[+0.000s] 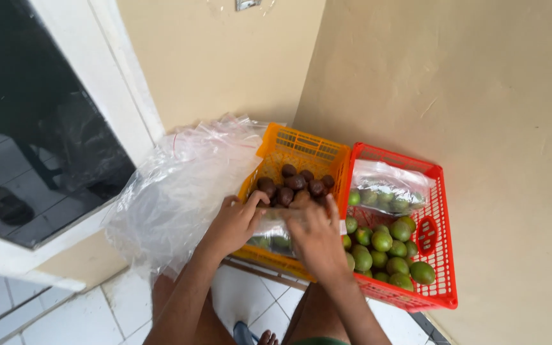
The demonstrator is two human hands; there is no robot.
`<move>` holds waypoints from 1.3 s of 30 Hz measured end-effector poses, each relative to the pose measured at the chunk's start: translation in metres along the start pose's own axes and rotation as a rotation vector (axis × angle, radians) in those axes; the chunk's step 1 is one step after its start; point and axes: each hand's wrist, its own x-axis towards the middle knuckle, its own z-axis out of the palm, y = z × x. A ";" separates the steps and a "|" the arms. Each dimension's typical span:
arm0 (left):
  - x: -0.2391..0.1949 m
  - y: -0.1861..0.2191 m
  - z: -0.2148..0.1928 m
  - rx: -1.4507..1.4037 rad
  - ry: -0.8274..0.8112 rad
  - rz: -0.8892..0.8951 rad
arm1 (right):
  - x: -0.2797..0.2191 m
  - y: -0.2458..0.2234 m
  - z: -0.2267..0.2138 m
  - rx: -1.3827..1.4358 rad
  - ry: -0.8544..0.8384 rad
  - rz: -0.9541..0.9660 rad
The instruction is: The person packs green fruits from a red basket into clear plastic bags, seals them, and places them into an orange basket. They repeat this process multiple times, handling the fruits and bags by hand.
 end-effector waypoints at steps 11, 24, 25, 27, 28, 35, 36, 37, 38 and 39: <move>0.025 -0.002 -0.002 -0.243 -0.145 -0.150 | 0.018 0.010 -0.006 0.169 -0.602 0.161; 0.029 -0.015 0.007 -0.089 -0.318 0.014 | 0.031 0.014 0.008 0.450 -0.734 0.304; 0.031 -0.011 0.004 -0.090 -0.320 0.011 | 0.033 0.015 0.006 0.453 -0.737 0.304; 0.035 -0.003 -0.002 -0.046 -0.447 -0.075 | 0.037 0.018 0.002 0.489 -0.821 0.367; 0.038 -0.002 -0.003 -0.046 -0.447 -0.076 | 0.036 0.019 0.002 0.490 -0.821 0.367; 0.047 0.002 -0.003 0.017 -0.540 -0.133 | 0.034 0.021 0.002 0.503 -0.815 0.434; 0.049 0.001 -0.001 0.010 -0.516 -0.120 | 0.033 0.024 0.004 0.503 -0.771 0.417; 0.050 -0.004 0.004 0.011 -0.514 -0.122 | 0.033 0.025 0.006 0.504 -0.770 0.413; 0.048 -0.008 0.009 0.017 -0.464 -0.095 | 0.032 0.025 0.006 0.497 -0.758 0.402; 0.047 -0.012 0.015 0.022 -0.414 -0.068 | 0.031 0.025 0.007 0.490 -0.745 0.392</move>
